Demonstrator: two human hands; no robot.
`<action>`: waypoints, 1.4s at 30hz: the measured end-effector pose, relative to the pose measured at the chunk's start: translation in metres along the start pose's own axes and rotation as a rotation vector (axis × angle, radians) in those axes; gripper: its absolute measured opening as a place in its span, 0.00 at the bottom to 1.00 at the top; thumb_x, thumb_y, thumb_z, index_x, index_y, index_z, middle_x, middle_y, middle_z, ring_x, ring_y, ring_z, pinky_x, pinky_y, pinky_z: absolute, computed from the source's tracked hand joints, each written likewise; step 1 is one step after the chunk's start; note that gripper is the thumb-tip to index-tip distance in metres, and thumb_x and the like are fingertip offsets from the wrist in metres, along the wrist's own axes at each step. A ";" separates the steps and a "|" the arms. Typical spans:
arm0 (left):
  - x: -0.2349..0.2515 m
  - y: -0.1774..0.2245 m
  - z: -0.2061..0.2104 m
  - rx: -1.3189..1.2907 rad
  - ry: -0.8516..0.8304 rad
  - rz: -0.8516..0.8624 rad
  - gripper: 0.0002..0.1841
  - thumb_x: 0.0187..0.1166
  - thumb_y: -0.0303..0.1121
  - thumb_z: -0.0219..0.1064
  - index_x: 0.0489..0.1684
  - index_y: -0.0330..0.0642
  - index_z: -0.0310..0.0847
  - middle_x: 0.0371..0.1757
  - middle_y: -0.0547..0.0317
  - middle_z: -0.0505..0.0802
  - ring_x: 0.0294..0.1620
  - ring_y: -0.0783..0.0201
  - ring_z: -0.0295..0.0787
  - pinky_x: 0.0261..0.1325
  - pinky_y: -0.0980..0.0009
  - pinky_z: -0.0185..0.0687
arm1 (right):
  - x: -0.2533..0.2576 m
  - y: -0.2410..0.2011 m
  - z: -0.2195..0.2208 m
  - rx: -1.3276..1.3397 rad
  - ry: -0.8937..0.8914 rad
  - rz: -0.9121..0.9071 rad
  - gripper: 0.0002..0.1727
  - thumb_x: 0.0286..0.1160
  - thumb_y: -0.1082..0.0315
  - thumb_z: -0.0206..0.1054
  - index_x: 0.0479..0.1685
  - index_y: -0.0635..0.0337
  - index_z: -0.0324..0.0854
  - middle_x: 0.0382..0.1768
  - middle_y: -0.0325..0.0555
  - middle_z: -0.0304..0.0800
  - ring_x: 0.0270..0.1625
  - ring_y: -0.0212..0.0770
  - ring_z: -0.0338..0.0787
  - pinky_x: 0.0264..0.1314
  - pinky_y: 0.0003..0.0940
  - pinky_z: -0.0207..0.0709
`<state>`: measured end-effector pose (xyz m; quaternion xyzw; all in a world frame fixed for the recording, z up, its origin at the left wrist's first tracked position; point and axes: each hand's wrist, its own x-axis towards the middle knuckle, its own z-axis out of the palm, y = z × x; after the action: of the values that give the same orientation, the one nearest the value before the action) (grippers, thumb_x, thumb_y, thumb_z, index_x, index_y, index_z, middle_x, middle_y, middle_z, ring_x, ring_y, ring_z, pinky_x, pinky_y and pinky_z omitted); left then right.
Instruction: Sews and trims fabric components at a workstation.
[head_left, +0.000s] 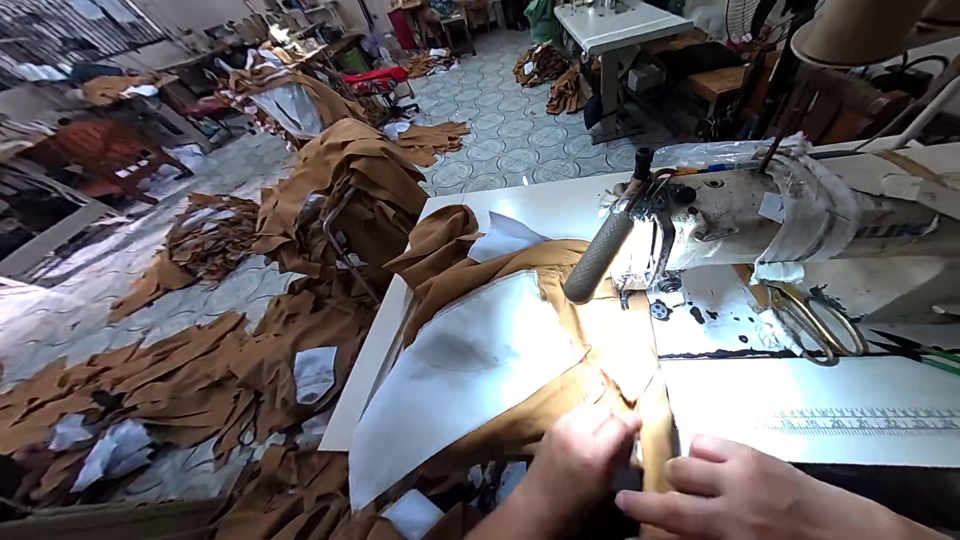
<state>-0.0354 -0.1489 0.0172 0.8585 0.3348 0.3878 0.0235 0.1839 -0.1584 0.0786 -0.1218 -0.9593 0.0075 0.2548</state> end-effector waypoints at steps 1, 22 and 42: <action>0.012 -0.001 -0.009 -0.034 -0.009 -0.039 0.11 0.80 0.30 0.61 0.38 0.40 0.92 0.26 0.56 0.91 0.27 0.62 0.90 0.33 0.70 0.86 | 0.013 -0.004 -0.009 -0.104 -0.089 -0.044 0.20 0.84 0.76 0.53 0.57 0.43 0.88 0.54 0.34 0.94 0.39 0.37 0.85 0.33 0.33 0.69; 0.086 -0.023 -0.062 -0.242 0.097 -0.264 0.13 0.75 0.32 0.62 0.29 0.32 0.87 0.25 0.59 0.87 0.27 0.79 0.78 0.36 0.83 0.73 | 0.107 0.061 -0.071 -0.434 0.246 0.094 0.13 0.72 0.62 0.64 0.22 0.52 0.89 0.50 0.46 0.94 0.52 0.48 0.91 0.49 0.46 0.77; 0.062 -0.011 0.007 -0.650 -0.540 -0.140 0.22 0.91 0.37 0.50 0.63 0.30 0.84 0.67 0.42 0.89 0.72 0.55 0.83 0.78 0.60 0.72 | -0.040 0.006 0.092 -0.150 0.461 0.380 0.14 0.83 0.67 0.57 0.31 0.48 0.87 0.32 0.37 0.92 0.48 0.35 0.90 0.69 0.31 0.74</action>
<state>-0.0077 -0.1019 0.0491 0.8523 0.2347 0.2320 0.4058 0.1741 -0.1574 -0.0212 -0.3161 -0.8341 -0.0434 0.4499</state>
